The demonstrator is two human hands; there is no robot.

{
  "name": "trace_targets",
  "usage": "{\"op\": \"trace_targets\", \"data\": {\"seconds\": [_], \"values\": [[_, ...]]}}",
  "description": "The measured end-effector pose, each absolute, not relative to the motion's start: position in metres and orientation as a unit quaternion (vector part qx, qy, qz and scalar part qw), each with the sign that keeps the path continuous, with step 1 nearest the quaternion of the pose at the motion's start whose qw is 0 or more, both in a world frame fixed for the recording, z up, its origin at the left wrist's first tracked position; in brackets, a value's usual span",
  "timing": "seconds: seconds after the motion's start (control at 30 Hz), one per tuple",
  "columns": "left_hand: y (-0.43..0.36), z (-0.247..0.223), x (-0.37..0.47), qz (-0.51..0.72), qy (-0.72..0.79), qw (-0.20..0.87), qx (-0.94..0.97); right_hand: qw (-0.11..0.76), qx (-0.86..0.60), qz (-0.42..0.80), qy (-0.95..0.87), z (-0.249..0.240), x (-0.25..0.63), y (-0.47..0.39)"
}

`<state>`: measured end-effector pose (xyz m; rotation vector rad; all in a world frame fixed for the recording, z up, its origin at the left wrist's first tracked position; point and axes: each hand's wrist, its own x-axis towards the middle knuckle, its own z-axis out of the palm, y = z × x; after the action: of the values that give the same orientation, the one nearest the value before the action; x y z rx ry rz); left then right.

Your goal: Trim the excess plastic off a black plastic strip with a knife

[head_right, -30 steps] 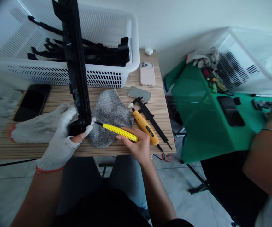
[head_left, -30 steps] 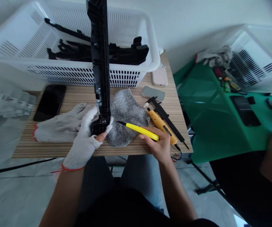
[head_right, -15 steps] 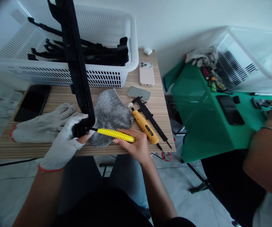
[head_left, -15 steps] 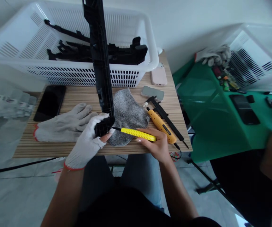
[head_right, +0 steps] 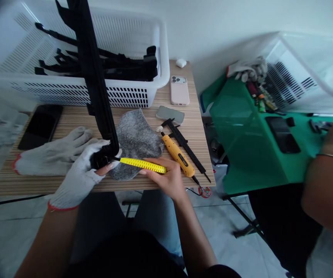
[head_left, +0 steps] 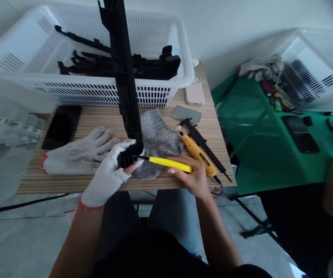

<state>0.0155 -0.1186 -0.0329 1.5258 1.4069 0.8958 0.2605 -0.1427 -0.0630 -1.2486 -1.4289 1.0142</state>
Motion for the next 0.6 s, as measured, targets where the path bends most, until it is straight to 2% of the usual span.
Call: {"op": "trace_targets", "data": {"seconds": [0.13, 0.27, 0.43, 0.6], "values": [[-0.1176, -0.0336, 0.0149, 0.368, 0.541, 0.469, 0.593, 0.461, -0.493, 0.426, -0.602, -0.0621, 0.2605, -0.1421], [-0.1172, -0.0329, 0.0162, 0.374, 0.553, 0.435, 0.605, 0.479, -0.509, 0.422, -0.578, -0.0614, 0.2608, -0.1416], [-0.1181, -0.0330, 0.0164, 0.368, 0.544, 0.494, 0.570, 0.471, -0.492, 0.429, -0.593, -0.0624, 0.2608, -0.1419], [-0.1180, -0.0343, 0.0151, 0.364, 0.574, 0.421, 0.601, 0.483, -0.497, 0.419, -0.586, -0.0634, 0.2616, -0.1421]]}}
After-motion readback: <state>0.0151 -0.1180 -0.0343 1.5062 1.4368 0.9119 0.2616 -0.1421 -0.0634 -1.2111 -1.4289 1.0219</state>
